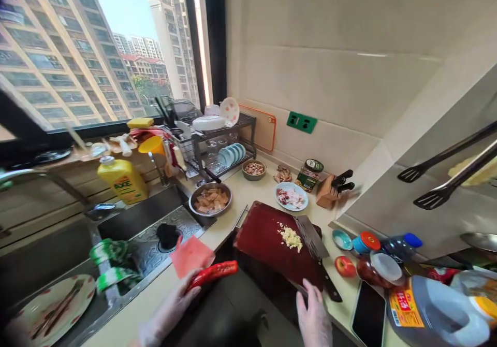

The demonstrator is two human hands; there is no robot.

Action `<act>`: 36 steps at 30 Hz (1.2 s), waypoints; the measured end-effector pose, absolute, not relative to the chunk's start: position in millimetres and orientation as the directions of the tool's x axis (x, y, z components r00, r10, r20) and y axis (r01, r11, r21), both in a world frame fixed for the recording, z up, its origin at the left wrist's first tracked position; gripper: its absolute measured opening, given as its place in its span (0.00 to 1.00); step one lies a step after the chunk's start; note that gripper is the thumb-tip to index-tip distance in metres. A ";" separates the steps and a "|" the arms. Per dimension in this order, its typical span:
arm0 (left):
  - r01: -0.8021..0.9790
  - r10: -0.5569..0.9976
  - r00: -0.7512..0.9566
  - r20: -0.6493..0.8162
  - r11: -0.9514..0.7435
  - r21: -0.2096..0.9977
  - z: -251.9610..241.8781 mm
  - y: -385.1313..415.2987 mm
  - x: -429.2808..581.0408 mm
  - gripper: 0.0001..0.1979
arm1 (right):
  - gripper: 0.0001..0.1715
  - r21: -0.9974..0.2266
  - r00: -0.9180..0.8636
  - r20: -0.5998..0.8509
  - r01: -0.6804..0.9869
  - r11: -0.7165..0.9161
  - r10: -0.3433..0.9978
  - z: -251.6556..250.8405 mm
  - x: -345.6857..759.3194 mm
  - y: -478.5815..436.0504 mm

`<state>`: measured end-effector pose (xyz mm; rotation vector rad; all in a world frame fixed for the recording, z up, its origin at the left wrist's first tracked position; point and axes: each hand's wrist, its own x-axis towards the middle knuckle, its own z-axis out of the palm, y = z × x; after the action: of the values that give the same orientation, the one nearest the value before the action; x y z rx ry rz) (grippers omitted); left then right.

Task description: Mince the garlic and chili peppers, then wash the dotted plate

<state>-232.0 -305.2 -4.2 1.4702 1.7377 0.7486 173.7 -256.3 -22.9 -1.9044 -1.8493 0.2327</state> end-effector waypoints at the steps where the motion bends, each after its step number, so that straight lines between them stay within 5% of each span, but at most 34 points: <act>1: 0.589 0.984 -0.080 -0.157 0.173 0.790 1.0 -283.4 -210.2 0.26 | 0.27 -0.380 0.089 0.201 0.925 -0.006 0.976 -21.0 188.8 -238.2; 5: 0.715 0.989 -0.051 -0.142 0.135 0.686 22.4 -206.8 -151.5 0.24 | 0.26 -0.192 0.090 0.024 0.978 -0.084 0.996 -13.7 224.0 -183.9; 11: 0.876 0.970 -0.026 -0.243 0.139 0.462 16.1 -146.2 -137.3 0.23 | 0.29 -0.130 0.026 -0.238 0.990 -0.059 0.971 -9.9 231.4 -150.1; 16: 0.938 0.982 0.001 -0.190 0.065 0.341 13.3 -136.0 -130.6 0.22 | 0.35 -0.147 0.069 -0.282 0.983 -0.114 0.957 -2.2 231.0 -139.6; 19: 0.939 0.983 0.045 -0.176 0.019 0.343 13.0 -128.8 -117.6 0.22 | 0.32 -0.272 0.168 -0.123 0.942 -0.196 0.978 4.1 235.0 -149.8; 22: 0.928 0.983 0.035 -0.180 0.035 0.372 9.5 -119.3 -105.5 0.22 | 0.31 -0.542 0.229 0.013 0.820 -0.186 0.973 12.3 228.1 -172.4; 26: 0.923 0.987 0.000 -0.161 0.062 0.380 3.2 -111.9 -99.6 0.22 | 0.32 -0.748 0.174 -0.017 0.652 -0.128 0.985 23.1 185.8 -200.7; 36: 0.900 0.984 0.027 -0.174 0.052 0.433 4.0 -105.2 -114.1 0.20 | 0.36 -0.767 0.143 -0.178 0.599 -0.228 0.974 31.1 121.9 -210.7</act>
<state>-114.1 -105.2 4.0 1.8847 1.9101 0.2648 121.9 -210.7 31.1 -1.8964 -1.5006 0.9220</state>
